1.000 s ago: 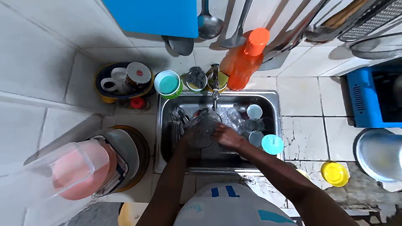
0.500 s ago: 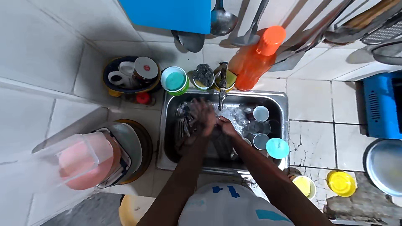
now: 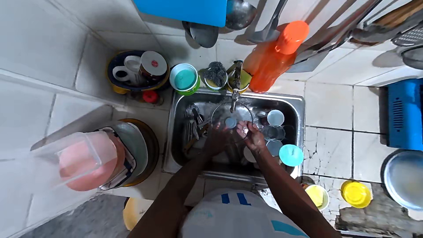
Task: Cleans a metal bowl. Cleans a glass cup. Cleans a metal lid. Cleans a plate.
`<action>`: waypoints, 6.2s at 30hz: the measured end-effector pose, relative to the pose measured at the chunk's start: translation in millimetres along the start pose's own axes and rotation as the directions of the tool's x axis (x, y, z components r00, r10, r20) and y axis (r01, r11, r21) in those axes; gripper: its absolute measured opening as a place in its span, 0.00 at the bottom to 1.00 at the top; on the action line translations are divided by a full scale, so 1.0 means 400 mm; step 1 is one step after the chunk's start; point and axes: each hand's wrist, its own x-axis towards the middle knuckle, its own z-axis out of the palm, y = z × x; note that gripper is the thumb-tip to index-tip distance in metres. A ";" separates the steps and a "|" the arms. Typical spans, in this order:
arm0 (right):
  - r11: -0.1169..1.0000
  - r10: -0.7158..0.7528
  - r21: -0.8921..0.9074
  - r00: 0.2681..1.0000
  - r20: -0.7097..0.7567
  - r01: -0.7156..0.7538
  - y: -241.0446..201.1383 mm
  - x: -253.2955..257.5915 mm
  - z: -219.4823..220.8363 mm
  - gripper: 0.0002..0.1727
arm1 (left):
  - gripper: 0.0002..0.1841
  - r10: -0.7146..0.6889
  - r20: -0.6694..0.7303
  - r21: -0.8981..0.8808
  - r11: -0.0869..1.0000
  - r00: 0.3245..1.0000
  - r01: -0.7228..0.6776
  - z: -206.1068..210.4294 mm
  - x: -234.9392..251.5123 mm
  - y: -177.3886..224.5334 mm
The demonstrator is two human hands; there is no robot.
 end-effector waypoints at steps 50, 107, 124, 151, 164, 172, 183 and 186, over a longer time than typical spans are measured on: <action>-0.322 0.392 -0.456 0.555 0.733 0.830 0.000 -0.084 0.109 0.23 | 0.25 -0.359 0.464 -0.834 -0.485 0.810 0.263 -0.189 0.055 -0.092; 0.691 -0.536 -0.002 0.511 -0.672 0.723 -0.802 -0.714 -1.047 0.12 | 0.24 -0.754 0.217 -0.588 0.406 0.620 0.700 -0.208 -0.256 0.171; 0.747 -0.664 -0.664 -0.016 -0.747 -0.039 -0.927 -0.589 -1.021 0.31 | 0.22 -0.759 0.242 -0.538 0.413 0.605 0.734 -0.093 -0.188 0.269; -0.318 -0.193 -0.700 0.679 0.709 0.640 -0.390 -0.462 -0.329 0.17 | 0.38 -0.619 0.022 0.252 0.763 0.785 0.595 0.007 0.117 -0.025; -0.250 -0.794 -0.960 0.541 0.276 0.124 -0.766 -0.381 -0.262 0.22 | 0.34 -0.548 0.100 0.460 0.766 0.831 0.450 -0.051 0.026 -0.084; -0.077 -0.887 -0.881 0.435 -0.153 -0.466 -1.362 -0.347 -0.531 0.32 | 0.34 -0.527 -0.030 0.197 0.830 0.849 0.522 -0.095 -0.009 0.014; -0.257 -0.821 -0.862 0.569 -0.043 -0.437 -1.415 -0.367 -0.587 0.32 | 0.24 -0.614 0.081 -0.297 0.737 0.785 0.607 -0.078 -0.072 0.265; -0.414 -0.771 -0.852 0.620 0.141 -0.321 -1.373 -0.410 -0.611 0.29 | 0.22 -0.525 0.045 -0.576 0.681 0.850 0.452 -0.079 -0.030 0.406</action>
